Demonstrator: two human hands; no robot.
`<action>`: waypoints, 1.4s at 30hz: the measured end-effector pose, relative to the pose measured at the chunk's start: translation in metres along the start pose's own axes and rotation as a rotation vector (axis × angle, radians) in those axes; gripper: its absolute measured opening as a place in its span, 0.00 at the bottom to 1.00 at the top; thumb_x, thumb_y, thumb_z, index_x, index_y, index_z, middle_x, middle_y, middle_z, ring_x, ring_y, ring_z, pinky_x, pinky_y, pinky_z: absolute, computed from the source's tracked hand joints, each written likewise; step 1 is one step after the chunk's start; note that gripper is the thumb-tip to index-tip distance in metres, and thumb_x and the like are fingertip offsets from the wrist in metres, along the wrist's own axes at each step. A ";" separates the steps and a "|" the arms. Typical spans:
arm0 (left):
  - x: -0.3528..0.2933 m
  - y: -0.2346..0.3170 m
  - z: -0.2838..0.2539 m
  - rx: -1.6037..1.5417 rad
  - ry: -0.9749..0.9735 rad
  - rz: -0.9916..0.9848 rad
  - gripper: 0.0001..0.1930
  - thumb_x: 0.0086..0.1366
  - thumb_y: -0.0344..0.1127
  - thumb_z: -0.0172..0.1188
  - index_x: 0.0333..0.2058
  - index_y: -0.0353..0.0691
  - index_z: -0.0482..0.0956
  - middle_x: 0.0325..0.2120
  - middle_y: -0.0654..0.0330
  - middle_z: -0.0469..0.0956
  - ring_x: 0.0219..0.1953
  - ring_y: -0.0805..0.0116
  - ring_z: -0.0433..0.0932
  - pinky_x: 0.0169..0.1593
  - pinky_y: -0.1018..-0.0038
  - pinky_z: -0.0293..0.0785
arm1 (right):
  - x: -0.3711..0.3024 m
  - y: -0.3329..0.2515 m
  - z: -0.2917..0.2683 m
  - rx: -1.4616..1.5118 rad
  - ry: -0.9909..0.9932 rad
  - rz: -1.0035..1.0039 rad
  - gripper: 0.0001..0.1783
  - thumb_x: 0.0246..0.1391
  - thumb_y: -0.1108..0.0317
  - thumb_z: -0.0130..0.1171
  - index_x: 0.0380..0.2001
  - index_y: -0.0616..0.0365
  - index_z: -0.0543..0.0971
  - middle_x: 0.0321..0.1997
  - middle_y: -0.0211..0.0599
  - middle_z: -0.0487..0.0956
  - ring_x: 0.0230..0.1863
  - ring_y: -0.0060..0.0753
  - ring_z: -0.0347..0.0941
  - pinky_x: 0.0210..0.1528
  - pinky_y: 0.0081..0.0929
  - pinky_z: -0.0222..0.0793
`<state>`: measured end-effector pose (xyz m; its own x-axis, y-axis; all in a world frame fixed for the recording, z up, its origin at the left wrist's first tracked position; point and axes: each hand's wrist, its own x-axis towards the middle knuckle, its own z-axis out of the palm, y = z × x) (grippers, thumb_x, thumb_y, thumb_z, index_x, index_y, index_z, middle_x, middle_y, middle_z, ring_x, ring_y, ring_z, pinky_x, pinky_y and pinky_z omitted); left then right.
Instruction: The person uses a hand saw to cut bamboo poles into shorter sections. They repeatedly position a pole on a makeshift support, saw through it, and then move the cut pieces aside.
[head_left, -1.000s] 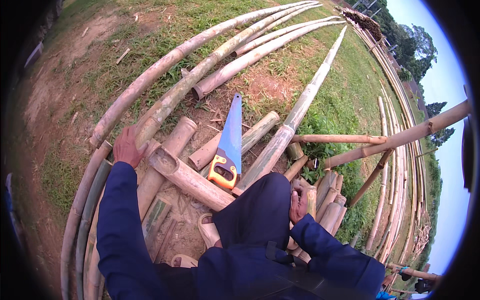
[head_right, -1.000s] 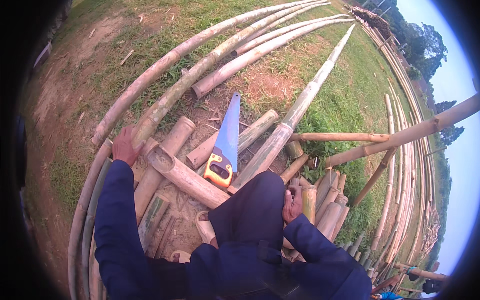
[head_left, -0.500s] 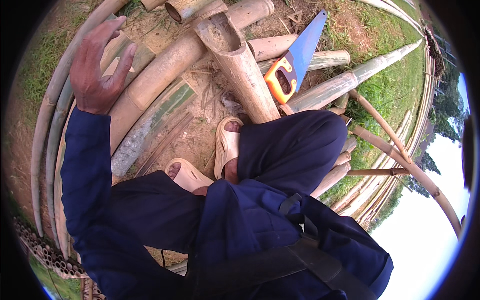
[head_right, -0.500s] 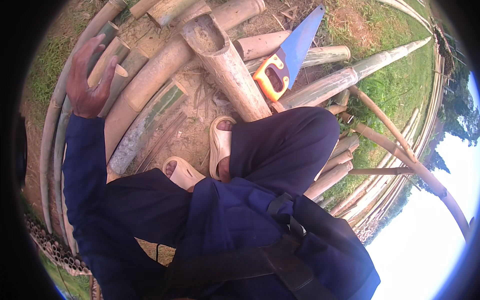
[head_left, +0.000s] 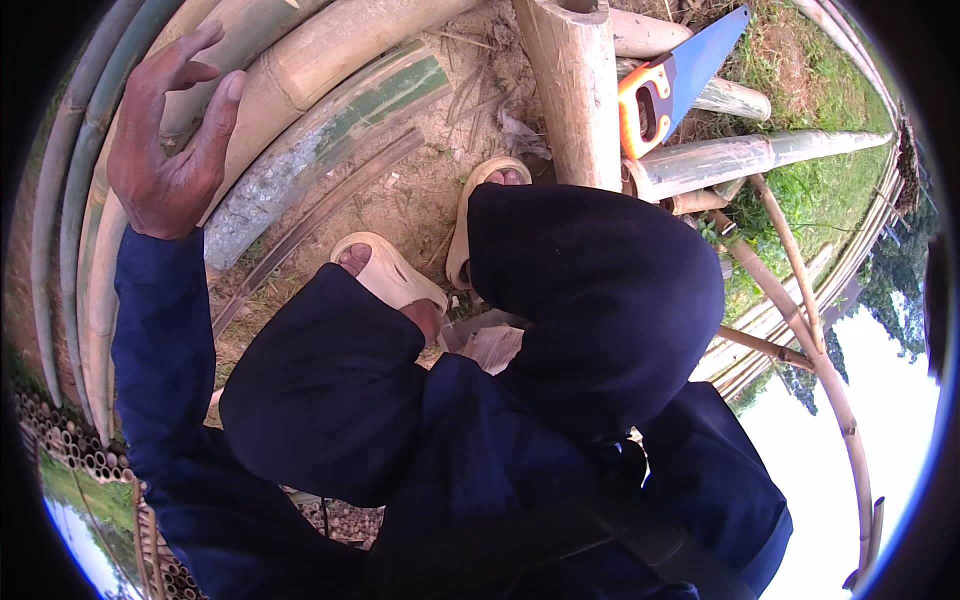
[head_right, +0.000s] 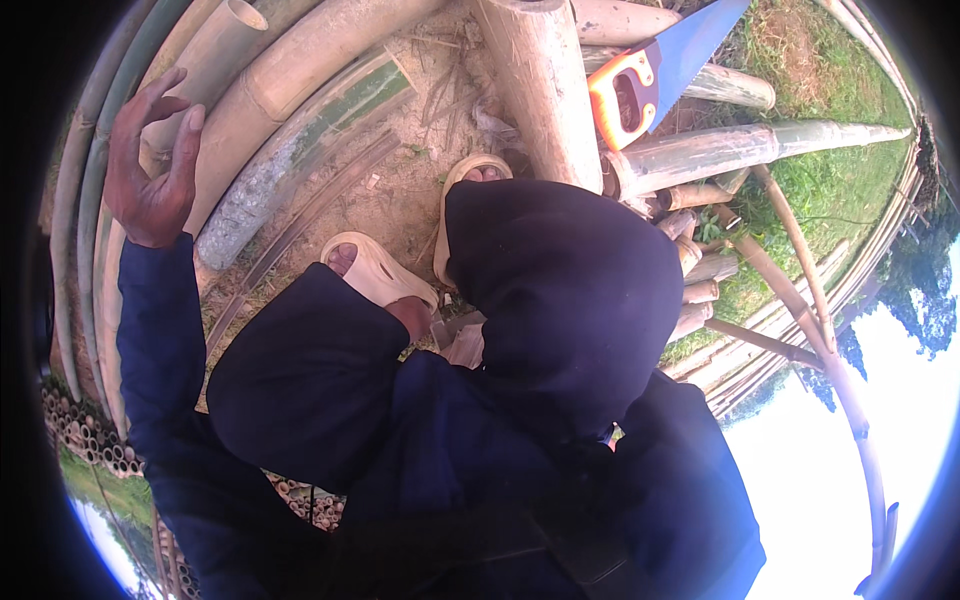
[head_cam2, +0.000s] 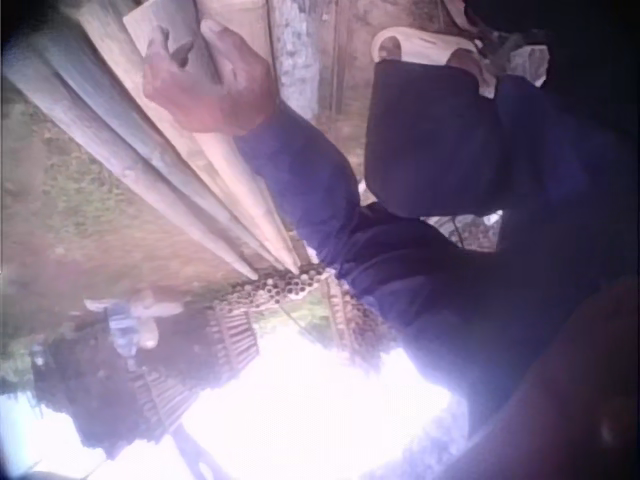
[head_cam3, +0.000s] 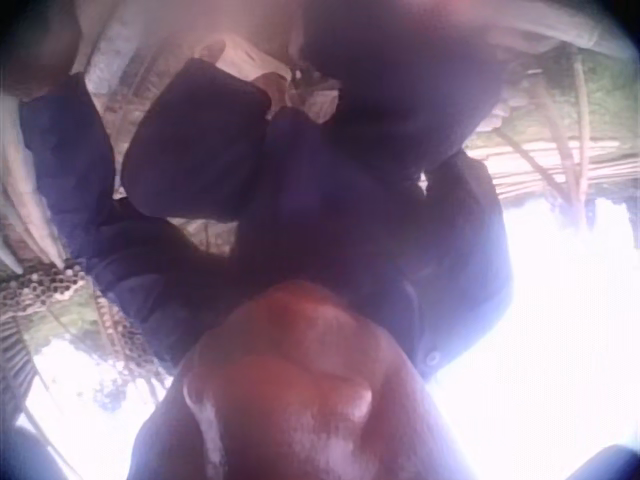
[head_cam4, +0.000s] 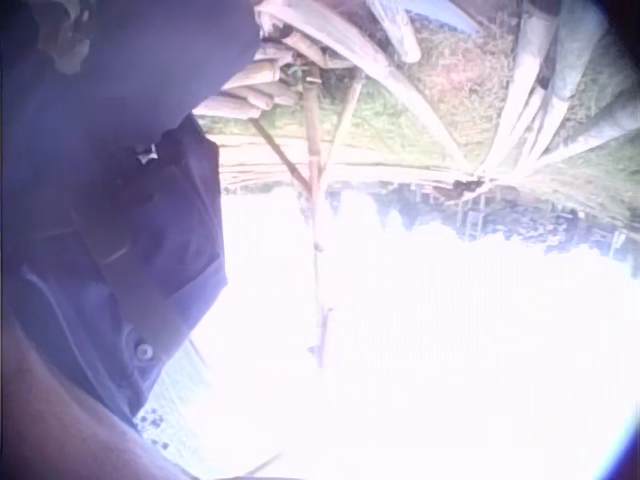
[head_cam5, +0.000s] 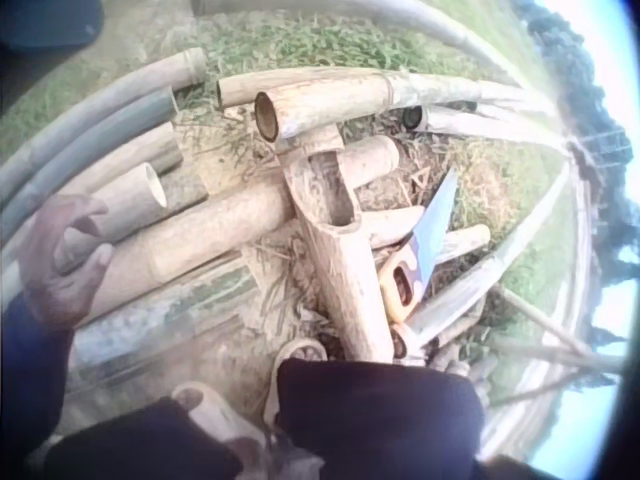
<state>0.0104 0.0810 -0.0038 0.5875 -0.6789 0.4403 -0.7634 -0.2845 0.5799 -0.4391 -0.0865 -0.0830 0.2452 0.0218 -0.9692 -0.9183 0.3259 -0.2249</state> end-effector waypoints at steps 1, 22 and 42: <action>0.000 0.003 0.001 -0.004 0.004 -0.001 0.22 0.61 0.24 0.72 0.54 0.33 0.78 0.49 0.52 0.84 0.40 0.66 0.85 0.45 0.71 0.81 | -0.003 0.002 -0.004 0.006 0.003 0.006 0.21 0.72 0.61 0.51 0.61 0.63 0.73 0.57 0.39 0.80 0.56 0.34 0.77 0.61 0.30 0.69; -0.012 0.182 -0.094 0.279 -0.014 0.139 0.21 0.61 0.28 0.70 0.53 0.39 0.79 0.46 0.54 0.82 0.35 0.66 0.82 0.42 0.71 0.78 | -0.043 0.031 -0.095 0.080 0.008 -0.315 0.24 0.72 0.60 0.51 0.64 0.63 0.71 0.60 0.38 0.79 0.59 0.33 0.76 0.62 0.30 0.68; -0.038 0.342 -0.119 0.309 -0.132 0.046 0.18 0.59 0.31 0.69 0.48 0.39 0.77 0.45 0.54 0.78 0.37 0.59 0.82 0.41 0.66 0.78 | -0.102 0.036 -0.119 0.283 -0.110 -0.621 0.26 0.73 0.58 0.51 0.66 0.63 0.70 0.63 0.37 0.78 0.61 0.32 0.75 0.64 0.29 0.67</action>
<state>-0.2411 0.0901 0.2596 0.5266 -0.7717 0.3566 -0.8452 -0.4301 0.3172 -0.5340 -0.1898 -0.0046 0.7432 -0.1576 -0.6502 -0.4847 0.5431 -0.6857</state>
